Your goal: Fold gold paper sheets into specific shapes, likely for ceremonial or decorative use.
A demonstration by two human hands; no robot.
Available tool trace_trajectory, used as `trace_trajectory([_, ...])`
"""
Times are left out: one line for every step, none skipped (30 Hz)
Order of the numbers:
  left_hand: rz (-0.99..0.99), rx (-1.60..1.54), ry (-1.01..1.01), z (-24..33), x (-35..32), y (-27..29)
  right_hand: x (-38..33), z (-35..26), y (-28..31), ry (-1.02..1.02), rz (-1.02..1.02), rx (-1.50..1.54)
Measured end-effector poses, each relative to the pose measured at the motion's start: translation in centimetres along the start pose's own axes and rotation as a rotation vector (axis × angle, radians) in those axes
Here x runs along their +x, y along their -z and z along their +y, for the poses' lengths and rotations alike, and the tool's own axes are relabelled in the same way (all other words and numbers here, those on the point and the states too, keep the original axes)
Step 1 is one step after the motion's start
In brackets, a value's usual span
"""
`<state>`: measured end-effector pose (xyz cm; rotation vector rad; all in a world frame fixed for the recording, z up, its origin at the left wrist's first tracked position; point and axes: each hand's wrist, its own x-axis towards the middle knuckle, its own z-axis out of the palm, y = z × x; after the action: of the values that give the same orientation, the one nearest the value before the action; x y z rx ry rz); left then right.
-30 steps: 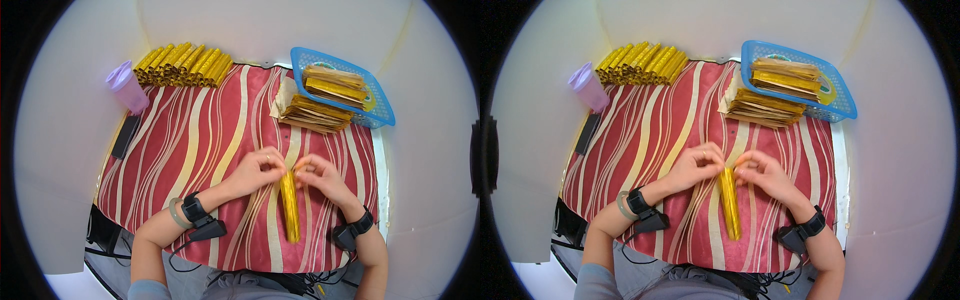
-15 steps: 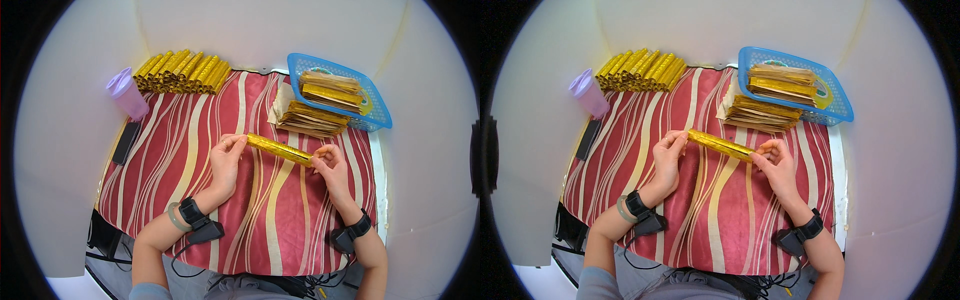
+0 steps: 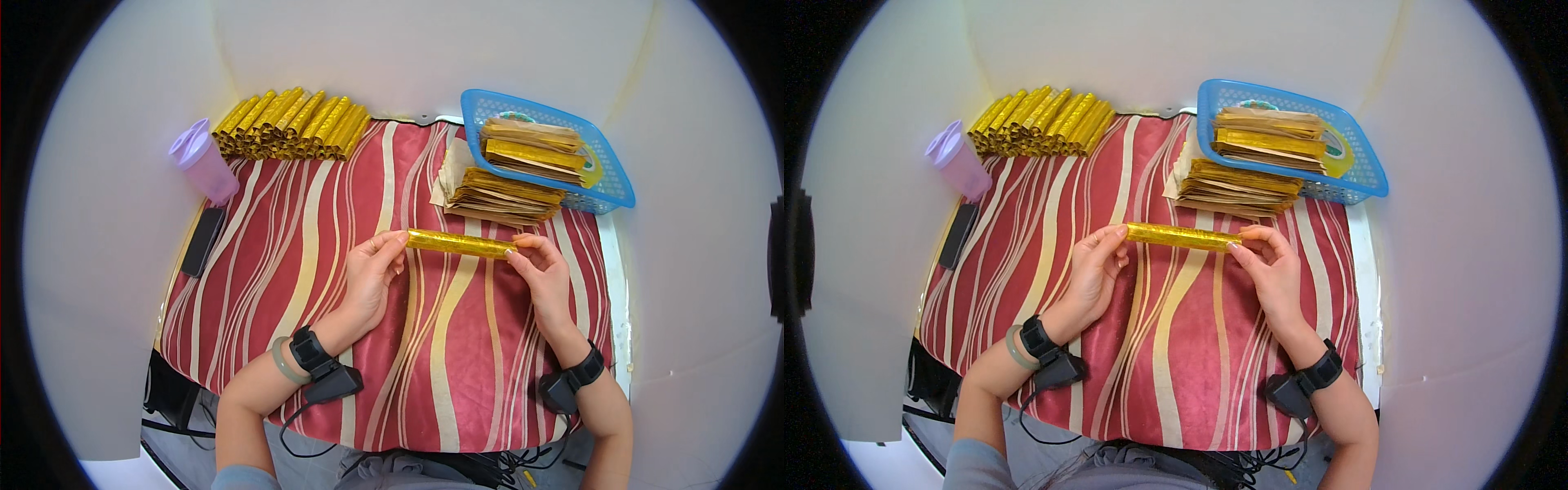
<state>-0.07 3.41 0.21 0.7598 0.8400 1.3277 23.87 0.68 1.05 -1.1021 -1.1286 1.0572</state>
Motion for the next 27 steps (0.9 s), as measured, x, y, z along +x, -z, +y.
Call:
trace_trajectory([-0.002, 0.000, 0.000, 0.0, 0.0, 0.1, 0.0, 0.0, 0.0, 0.002, 0.002, 0.000])
trace_trajectory([-0.030, -0.010, 0.017, -0.1, 0.1, 0.4, 0.0, 0.0, 0.1, -0.003, 0.012, 0.022])
trace_trajectory([-0.058, -0.020, 0.034, -0.2, 0.2, 0.5, 0.0, 0.0, 0.1, -0.007, 0.022, 0.045])
trace_trajectory([-0.059, -0.019, 0.034, -0.2, 0.2, 0.5, 0.0, 0.1, 0.2, -0.006, 0.022, 0.046])
trace_trajectory([-0.068, -0.050, 0.051, -0.2, 0.1, 0.5, 0.0, 0.2, 0.2, -0.026, 0.068, 0.065])
trace_trajectory([-0.077, -0.081, 0.069, -0.2, 0.1, 0.5, 0.1, 0.3, 0.3, -0.047, 0.113, 0.084])
trace_trajectory([-0.078, -0.081, 0.070, -0.2, 0.1, 0.5, 0.1, 0.3, 0.3, -0.047, 0.115, 0.084])
trace_trajectory([-0.102, -0.084, 0.066, -0.2, 0.1, 0.5, 0.2, 0.3, 0.4, -0.029, 0.094, 0.078])
trace_trajectory([-0.125, -0.088, 0.063, -0.2, 0.1, 0.5, 0.2, 0.2, 0.4, -0.010, 0.073, 0.072])
trace_trajectory([-0.126, -0.087, 0.063, -0.2, 0.1, 0.5, 0.2, 0.3, 0.4, -0.010, 0.073, 0.073])
trace_trajectory([-0.127, -0.081, 0.059, -0.3, 0.1, 0.5, 0.2, 0.5, 0.2, 0.043, 0.076, 0.039])
trace_trajectory([-0.128, -0.075, 0.055, -0.3, 0.1, 0.4, 0.2, 0.5, 0.1, 0.096, 0.080, 0.004])
trace_trajectory([-0.127, -0.075, 0.055, -0.3, 0.1, 0.5, 0.1, 0.5, 0.0, 0.096, 0.079, 0.005])
trace_trajectory([-0.126, -0.067, 0.052, -0.3, 0.1, 0.5, 0.0, 0.3, 0.0, 0.067, 0.075, 0.048])
trace_trajectory([-0.124, -0.060, 0.050, -0.3, 0.1, 0.5, -0.1, 0.2, -0.1, 0.038, 0.072, 0.090])
trace_trajectory([-0.127, -0.061, 0.049, -0.3, 0.0, 0.4, -0.1, 0.1, -0.1, 0.040, 0.073, 0.089])
trace_trajectory([-0.115, -0.046, 0.038, -0.3, -0.1, 0.2, 0.0, 0.0, -0.2, 0.066, 0.104, 0.067])
trace_trajectory([-0.103, -0.030, 0.026, -0.3, -0.1, 0.1, 0.0, -0.2, -0.2, 0.092, 0.134, 0.046])
trace_trajectory([-0.101, -0.030, 0.024, -0.3, 0.0, 0.3, -0.2, -0.4, -0.2, 0.092, 0.131, 0.048])
trace_trajectory([-0.094, -0.030, 0.018, -0.5, 0.1, 0.6, -0.5, -0.8, -0.2, 0.054, 0.128, 0.021])
trace_trajectory([-0.088, -0.030, 0.013, -0.5, 0.1, 0.8, -0.6, -1.0, -0.1, 0.016, 0.123, -0.005])
trace_trajectory([-0.089, -0.031, 0.013, -0.5, 0.1, 0.8, -0.7, -0.9, 0.1, 0.017, 0.124, -0.007])
trace_trajectory([-0.061, -0.036, 0.017, -0.5, 0.1, 0.6, -0.7, -0.8, 0.3, 0.041, 0.090, 0.006])
trace_trajectory([-0.033, -0.040, 0.021, -0.4, 0.1, 0.5, -0.7, -0.7, 0.5, 0.064, 0.055, 0.019])
trace_trajectory([-0.033, -0.040, 0.021, -0.4, 0.1, 0.4, -0.7, -0.6, 0.5, 0.065, 0.055, 0.019])
trace_trajectory([-0.018, -0.053, 0.022, -0.3, 0.1, 0.3, -0.8, -0.6, 0.6, 0.107, 0.041, 0.029])
trace_trajectory([-0.002, -0.067, 0.023, -0.3, 0.1, 0.3, -0.9, -0.5, 0.6, 0.149, 0.028, 0.039])
